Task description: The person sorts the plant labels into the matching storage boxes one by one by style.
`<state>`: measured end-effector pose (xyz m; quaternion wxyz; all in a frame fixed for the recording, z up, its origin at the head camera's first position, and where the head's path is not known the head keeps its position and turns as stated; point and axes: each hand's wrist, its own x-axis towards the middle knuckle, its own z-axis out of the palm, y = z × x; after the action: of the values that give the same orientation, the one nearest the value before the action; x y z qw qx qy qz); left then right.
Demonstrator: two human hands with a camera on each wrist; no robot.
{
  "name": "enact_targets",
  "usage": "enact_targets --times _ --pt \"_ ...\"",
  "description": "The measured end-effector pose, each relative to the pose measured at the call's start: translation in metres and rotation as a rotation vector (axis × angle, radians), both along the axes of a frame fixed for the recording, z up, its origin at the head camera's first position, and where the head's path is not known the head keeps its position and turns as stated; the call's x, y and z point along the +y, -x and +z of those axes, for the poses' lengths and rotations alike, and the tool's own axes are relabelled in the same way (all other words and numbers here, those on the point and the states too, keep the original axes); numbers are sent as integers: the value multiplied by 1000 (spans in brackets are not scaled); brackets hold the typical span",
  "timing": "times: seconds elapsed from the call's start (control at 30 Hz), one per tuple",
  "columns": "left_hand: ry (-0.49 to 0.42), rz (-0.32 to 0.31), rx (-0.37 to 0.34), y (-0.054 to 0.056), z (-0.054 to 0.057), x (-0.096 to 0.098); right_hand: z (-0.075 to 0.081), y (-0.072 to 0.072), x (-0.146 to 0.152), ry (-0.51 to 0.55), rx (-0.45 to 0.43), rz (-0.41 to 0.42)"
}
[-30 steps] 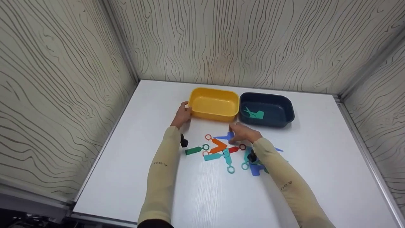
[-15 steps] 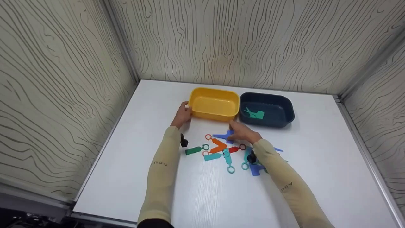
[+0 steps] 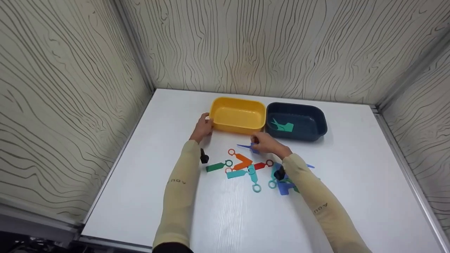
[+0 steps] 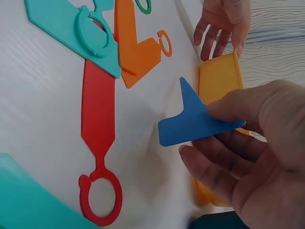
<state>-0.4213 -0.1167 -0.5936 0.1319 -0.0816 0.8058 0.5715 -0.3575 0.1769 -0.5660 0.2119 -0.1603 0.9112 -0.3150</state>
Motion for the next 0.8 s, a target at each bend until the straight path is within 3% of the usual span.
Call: enact_targets --times 0.33,0.5,0.8 --pt "13 12 -13 -1 2 2 6 -2 8 89 75 -51" --pt "2 2 14 -2 4 3 13 -2 18 112 138 -65" --pt "33 3 0 0 0 1 28 2 36 139 209 -88"
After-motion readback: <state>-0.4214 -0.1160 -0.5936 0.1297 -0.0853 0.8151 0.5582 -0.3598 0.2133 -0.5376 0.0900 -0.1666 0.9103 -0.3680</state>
